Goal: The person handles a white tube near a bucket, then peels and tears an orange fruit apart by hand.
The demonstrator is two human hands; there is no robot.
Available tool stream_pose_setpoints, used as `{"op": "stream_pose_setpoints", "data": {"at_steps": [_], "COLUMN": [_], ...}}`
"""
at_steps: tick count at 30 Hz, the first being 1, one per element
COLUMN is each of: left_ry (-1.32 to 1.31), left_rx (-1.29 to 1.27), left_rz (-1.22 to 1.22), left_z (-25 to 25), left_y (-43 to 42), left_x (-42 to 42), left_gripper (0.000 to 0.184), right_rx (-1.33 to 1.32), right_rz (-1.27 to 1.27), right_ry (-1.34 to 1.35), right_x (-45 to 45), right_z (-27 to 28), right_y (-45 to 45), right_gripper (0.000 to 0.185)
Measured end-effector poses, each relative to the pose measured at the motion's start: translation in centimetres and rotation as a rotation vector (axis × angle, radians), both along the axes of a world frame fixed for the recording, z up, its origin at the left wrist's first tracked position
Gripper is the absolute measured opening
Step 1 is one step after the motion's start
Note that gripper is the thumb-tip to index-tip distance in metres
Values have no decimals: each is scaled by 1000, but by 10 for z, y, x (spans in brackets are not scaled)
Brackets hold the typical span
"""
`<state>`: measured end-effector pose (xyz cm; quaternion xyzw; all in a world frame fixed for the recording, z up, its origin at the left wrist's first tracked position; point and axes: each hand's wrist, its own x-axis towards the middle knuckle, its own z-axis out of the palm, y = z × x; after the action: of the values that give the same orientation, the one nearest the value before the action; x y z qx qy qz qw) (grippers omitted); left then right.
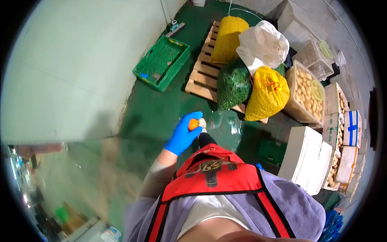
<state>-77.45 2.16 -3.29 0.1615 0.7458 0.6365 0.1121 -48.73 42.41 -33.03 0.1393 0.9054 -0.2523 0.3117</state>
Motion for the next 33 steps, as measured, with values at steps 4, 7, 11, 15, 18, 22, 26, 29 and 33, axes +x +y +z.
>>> {"op": "stream_pose_setpoints", "data": {"at_steps": [4,7,11,15,18,22,26,29,33], "left_ry": [-205,-468,-605,-668,-672,-623,-582,-636,-490], "left_rx": [-1,20,-59,-84,-38,123,251,198,37], "left_rz": [38,244,492,553,513,462,392,393,167], "left_z": [-26,-41,-43,-46,-52,-63,-102,-75,-66], "left_y": [-11,-55,-112,-134,-139,-152,-198,-213,-225], "left_x": [-52,-75,-107,-146,-193,-265,-341,-403,-493], "left_gripper": [34,29,26,24,24,25,27,29,30], "right_rx": [92,177,-323,-626,-592,-387,-272,-356,-56], "right_rz": [248,561,-243,-828,-855,-484,-504,-795,-269], "right_ry": [285,54,215,236,202,226,135,-97,37], "right_x": [-70,-161,-259,-371,-409,-422,-405,-430,-431], "right_z": [-65,-67,-67,50,61,12,-29,28,61], "right_y": [-8,6,21,-26,-39,-32,-27,-66,-110], "right_gripper": [21,12,13,19,20,22,21,18,16]}}
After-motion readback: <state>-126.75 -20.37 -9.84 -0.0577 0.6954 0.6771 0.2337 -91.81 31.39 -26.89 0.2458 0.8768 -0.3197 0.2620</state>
